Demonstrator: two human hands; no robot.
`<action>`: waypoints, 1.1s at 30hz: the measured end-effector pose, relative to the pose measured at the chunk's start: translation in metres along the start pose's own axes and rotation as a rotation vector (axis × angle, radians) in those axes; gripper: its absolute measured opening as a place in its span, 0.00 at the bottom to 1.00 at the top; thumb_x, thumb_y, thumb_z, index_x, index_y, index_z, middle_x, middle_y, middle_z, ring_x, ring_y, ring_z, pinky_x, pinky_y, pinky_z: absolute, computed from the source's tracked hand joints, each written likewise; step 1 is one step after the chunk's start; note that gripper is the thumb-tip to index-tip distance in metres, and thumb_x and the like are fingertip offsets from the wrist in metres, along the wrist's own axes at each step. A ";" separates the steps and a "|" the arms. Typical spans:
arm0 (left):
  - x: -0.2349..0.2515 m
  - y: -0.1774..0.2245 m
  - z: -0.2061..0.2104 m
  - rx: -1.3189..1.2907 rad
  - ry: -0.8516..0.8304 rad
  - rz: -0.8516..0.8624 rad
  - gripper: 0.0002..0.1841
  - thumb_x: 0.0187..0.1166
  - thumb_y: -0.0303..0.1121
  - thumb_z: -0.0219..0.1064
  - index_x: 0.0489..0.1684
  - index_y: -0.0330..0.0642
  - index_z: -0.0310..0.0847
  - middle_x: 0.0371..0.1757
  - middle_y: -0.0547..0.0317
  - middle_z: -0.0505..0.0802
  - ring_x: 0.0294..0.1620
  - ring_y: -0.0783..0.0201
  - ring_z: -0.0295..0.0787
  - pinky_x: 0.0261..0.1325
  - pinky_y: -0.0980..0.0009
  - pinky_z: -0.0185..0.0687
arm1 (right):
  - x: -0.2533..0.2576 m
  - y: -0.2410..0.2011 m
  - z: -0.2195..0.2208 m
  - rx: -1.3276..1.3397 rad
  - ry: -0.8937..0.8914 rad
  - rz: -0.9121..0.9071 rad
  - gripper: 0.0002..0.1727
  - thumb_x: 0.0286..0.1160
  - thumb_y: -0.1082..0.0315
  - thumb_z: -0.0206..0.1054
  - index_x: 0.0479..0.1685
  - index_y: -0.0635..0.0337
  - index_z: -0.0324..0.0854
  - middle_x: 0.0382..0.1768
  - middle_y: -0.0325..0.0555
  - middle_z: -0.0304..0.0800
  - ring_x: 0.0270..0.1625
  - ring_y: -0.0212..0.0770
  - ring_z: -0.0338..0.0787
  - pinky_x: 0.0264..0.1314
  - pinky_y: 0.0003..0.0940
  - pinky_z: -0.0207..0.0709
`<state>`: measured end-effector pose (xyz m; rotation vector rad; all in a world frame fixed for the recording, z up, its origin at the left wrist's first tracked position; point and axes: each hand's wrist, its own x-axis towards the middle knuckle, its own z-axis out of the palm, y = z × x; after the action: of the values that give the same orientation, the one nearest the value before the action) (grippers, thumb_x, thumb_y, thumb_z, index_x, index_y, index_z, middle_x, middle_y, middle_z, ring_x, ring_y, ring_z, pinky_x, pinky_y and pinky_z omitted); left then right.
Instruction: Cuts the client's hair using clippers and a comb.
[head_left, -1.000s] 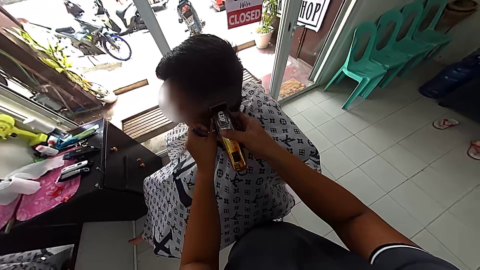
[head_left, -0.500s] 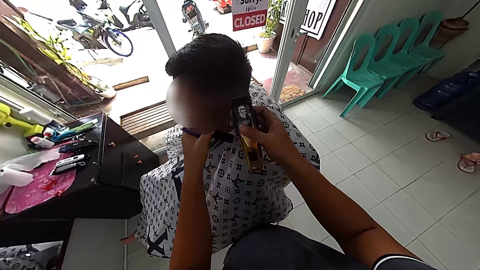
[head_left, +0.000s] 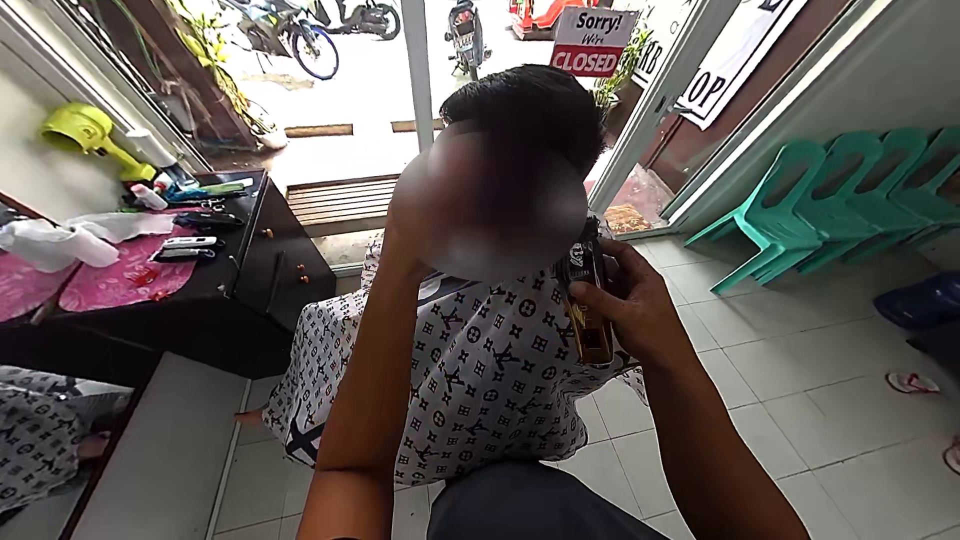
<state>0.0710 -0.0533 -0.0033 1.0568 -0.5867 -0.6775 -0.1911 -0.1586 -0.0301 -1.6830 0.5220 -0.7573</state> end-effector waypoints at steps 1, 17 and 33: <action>0.003 -0.003 -0.002 0.011 0.024 0.001 0.09 0.89 0.35 0.62 0.56 0.40 0.74 0.46 0.55 0.96 0.40 0.66 0.96 0.42 0.74 0.91 | 0.001 -0.002 0.005 -0.073 -0.015 -0.027 0.41 0.61 0.61 0.81 0.78 0.55 0.68 0.57 0.41 0.91 0.51 0.36 0.94 0.51 0.33 0.91; -0.085 -0.112 -0.079 0.021 0.048 -0.280 0.08 0.85 0.27 0.65 0.55 0.39 0.74 0.38 0.52 0.95 0.33 0.67 0.94 0.37 0.75 0.89 | 0.040 0.002 0.080 0.486 -0.065 0.238 0.27 0.80 0.67 0.68 0.77 0.51 0.68 0.56 0.52 0.88 0.51 0.50 0.94 0.51 0.51 0.91; -0.092 -0.120 -0.084 0.015 0.091 -0.307 0.06 0.85 0.24 0.62 0.52 0.39 0.72 0.37 0.54 0.95 0.32 0.68 0.94 0.36 0.77 0.89 | 0.037 -0.007 0.095 0.450 0.006 0.224 0.29 0.78 0.68 0.71 0.78 0.52 0.68 0.59 0.52 0.86 0.52 0.48 0.92 0.49 0.49 0.90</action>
<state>0.0450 0.0246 -0.1557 1.1988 -0.3532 -0.8880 -0.0971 -0.1177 -0.0281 -1.1848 0.4916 -0.6577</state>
